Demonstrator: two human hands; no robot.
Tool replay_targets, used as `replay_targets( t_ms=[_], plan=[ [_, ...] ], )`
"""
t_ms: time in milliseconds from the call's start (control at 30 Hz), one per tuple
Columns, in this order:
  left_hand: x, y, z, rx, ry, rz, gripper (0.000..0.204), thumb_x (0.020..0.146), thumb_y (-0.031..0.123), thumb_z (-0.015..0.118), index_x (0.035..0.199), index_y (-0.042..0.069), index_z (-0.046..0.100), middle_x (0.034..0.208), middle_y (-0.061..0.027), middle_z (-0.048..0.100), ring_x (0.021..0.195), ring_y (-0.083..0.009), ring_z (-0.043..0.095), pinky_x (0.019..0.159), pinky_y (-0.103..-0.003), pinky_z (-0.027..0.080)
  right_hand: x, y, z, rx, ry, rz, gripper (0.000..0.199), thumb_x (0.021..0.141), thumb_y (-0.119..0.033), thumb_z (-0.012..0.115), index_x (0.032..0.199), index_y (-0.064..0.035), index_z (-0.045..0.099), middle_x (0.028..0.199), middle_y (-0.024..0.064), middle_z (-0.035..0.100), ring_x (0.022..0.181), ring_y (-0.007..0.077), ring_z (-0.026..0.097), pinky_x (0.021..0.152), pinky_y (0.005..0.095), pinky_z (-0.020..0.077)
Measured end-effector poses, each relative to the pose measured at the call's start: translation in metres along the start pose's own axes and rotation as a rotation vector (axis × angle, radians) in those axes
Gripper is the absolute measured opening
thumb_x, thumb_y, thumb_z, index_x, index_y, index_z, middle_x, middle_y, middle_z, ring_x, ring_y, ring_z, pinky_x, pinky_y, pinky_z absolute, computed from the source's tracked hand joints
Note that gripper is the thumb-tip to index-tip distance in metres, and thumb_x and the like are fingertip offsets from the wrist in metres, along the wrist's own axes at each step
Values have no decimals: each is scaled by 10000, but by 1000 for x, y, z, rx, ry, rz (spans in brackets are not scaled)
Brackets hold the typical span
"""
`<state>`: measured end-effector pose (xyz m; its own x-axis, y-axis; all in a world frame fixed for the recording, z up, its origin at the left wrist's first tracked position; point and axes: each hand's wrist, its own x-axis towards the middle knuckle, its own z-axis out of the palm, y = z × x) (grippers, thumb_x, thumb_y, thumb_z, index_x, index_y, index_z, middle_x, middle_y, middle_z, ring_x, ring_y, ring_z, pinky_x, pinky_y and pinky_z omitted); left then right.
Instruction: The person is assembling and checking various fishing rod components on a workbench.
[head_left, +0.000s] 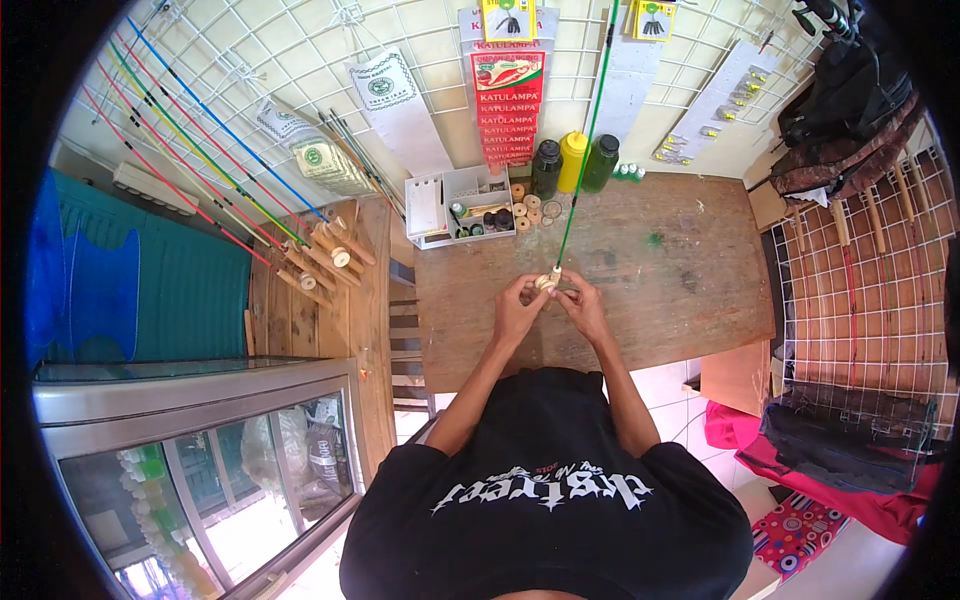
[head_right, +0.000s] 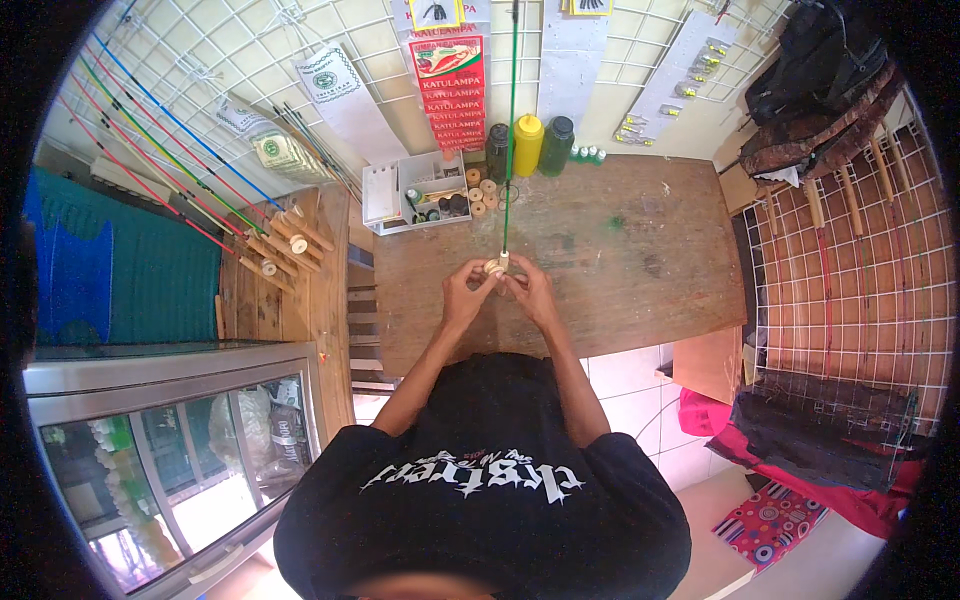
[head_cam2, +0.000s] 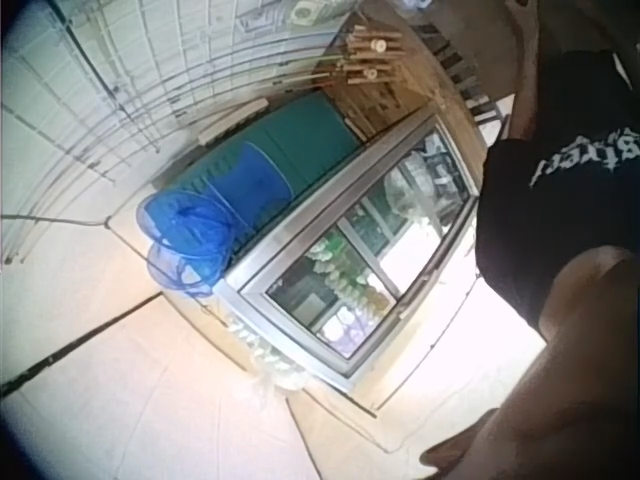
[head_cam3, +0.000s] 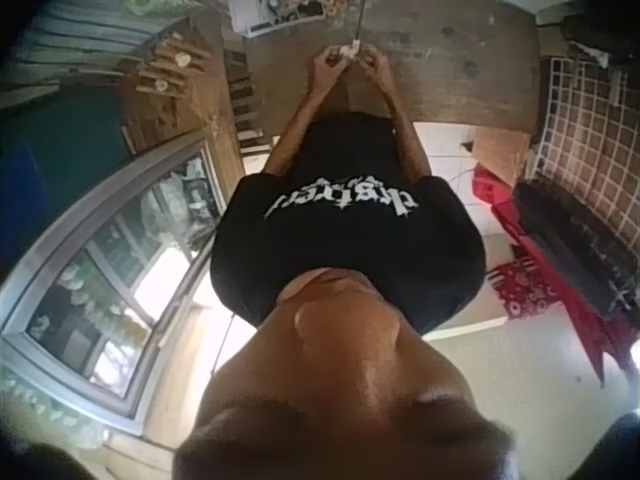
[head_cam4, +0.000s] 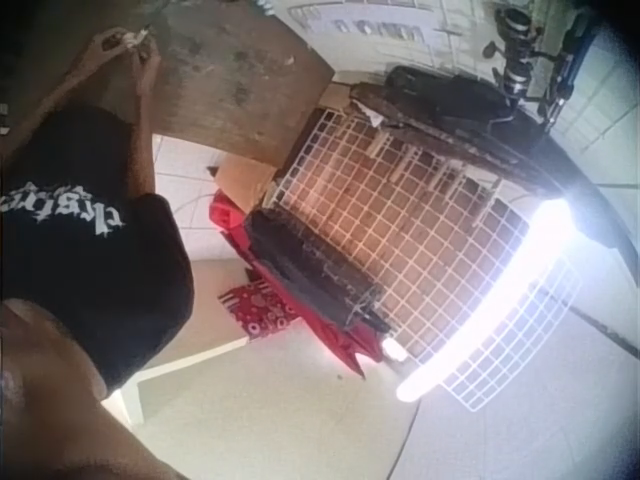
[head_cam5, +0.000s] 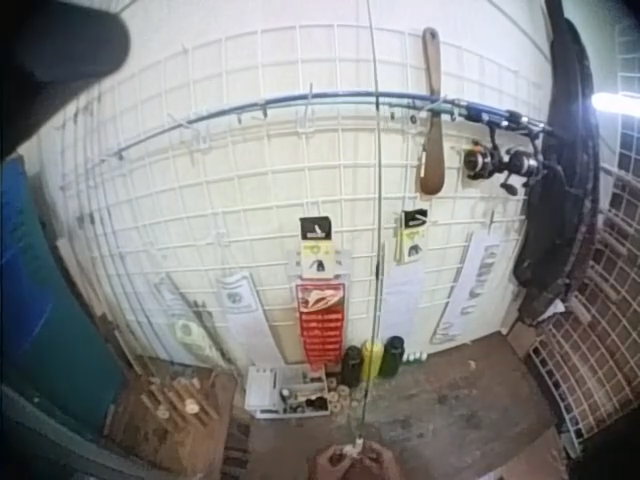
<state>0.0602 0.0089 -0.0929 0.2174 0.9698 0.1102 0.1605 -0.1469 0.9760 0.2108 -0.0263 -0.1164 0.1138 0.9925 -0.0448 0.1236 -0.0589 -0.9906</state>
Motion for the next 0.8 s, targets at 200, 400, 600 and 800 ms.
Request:
replay_targets(
  t_ms=[200,400,600,800],
  plan=[
    [0,-7,-2,124,4,66,231,767,124,720,962,24,647,755,-61,626,552,-90,526,513,-260,435,3,-7,5,174,33,-98,358,879,-17,596,1232,-24,541,1062,84,618,801,108,616,697,244,527],
    [0,-7,-5,99,-57,27,213,764,127,720,934,24,645,739,-56,609,549,-96,519,510,-260,425,7,-4,2,139,65,52,276,882,-11,590,1155,24,582,933,86,658,793,127,634,706,256,531],
    [0,-9,-7,116,-73,29,204,765,118,716,931,20,649,756,-57,599,562,-98,517,518,-254,424,2,17,5,260,92,8,217,869,-50,625,1065,42,634,923,88,673,787,114,637,661,238,512],
    [-1,-13,-6,101,-46,62,206,763,116,714,932,17,649,768,-58,600,556,-94,517,512,-254,424,8,-1,4,185,64,18,229,889,-36,592,1106,30,622,927,75,671,777,111,628,681,237,507]
  ],
)
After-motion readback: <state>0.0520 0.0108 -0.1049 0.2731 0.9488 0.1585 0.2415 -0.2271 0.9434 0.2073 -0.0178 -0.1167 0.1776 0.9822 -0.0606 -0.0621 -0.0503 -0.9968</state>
